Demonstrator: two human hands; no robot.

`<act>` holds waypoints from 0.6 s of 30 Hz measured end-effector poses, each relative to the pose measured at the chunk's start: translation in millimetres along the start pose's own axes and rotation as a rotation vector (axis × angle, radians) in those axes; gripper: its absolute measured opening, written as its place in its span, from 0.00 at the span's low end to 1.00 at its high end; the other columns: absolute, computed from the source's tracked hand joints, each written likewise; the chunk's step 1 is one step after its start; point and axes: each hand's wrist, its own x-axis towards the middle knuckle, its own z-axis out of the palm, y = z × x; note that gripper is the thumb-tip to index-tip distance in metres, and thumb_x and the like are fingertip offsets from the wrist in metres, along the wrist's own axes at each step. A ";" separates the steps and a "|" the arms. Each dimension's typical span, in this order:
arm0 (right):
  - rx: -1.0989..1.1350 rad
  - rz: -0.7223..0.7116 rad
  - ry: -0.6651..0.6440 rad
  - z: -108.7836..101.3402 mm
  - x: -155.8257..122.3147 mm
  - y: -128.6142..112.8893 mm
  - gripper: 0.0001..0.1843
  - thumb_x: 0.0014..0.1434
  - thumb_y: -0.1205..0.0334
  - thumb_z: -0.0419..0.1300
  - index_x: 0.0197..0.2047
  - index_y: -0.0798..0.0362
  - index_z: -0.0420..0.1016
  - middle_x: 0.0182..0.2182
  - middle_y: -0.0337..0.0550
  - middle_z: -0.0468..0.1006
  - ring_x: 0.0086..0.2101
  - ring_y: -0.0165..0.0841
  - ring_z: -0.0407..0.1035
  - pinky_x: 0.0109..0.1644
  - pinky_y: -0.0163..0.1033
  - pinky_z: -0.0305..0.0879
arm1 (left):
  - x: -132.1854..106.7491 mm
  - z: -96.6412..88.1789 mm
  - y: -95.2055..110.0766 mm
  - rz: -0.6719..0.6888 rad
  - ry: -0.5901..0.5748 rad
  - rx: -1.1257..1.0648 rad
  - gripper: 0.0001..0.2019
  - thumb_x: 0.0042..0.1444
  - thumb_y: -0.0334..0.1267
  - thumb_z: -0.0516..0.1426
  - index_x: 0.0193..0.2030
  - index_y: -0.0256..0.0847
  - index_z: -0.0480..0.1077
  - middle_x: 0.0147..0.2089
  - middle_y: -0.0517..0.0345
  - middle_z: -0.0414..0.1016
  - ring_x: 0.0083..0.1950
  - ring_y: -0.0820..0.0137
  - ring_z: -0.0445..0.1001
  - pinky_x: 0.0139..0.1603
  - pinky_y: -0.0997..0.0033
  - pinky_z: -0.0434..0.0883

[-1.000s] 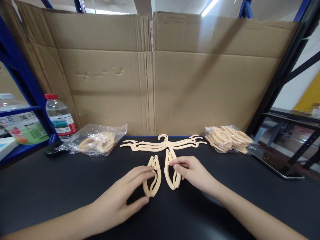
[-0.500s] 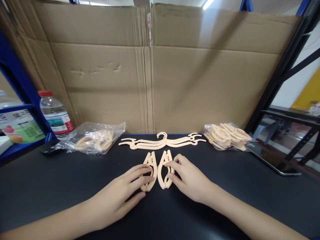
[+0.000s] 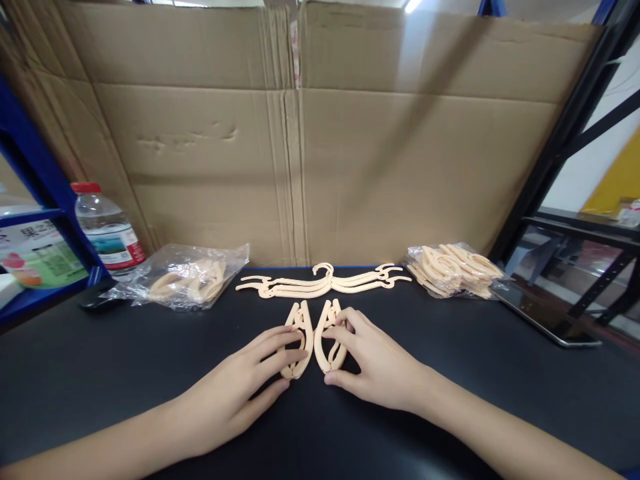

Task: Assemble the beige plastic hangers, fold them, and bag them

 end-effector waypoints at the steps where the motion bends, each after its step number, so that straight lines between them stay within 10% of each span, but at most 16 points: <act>1: 0.006 -0.003 0.002 0.1 0.0 0.2 0.23 0.56 0.56 0.61 0.55 0.48 0.67 0.50 0.48 0.64 0.50 0.40 0.62 0.57 0.47 0.61 | 0.2 0.1 -0.5 0.002 0.008 -0.002 0.18 0.62 0.31 0.50 0.57 0.46 0.64 0.60 0.52 0.65 0.66 0.60 0.57 0.62 0.56 0.65; 13: 0.002 0.008 0.036 -5.7 0.4 4.3 0.25 0.57 0.54 0.60 0.56 0.50 0.64 0.50 0.48 0.65 0.47 0.37 0.65 0.54 0.44 0.64 | 1.6 -1.6 -6.0 -0.033 0.041 -0.003 0.23 0.58 0.34 0.54 0.61 0.45 0.59 0.63 0.51 0.62 0.65 0.60 0.57 0.64 0.54 0.61; 18: -0.104 0.062 0.242 -23.0 8.1 46.8 0.16 0.62 0.55 0.53 0.51 0.53 0.68 0.46 0.50 0.71 0.46 0.39 0.67 0.51 0.47 0.66 | 6.3 -12.6 -21.1 -0.078 0.160 -0.018 0.19 0.60 0.36 0.52 0.58 0.43 0.61 0.57 0.49 0.67 0.59 0.61 0.65 0.60 0.56 0.65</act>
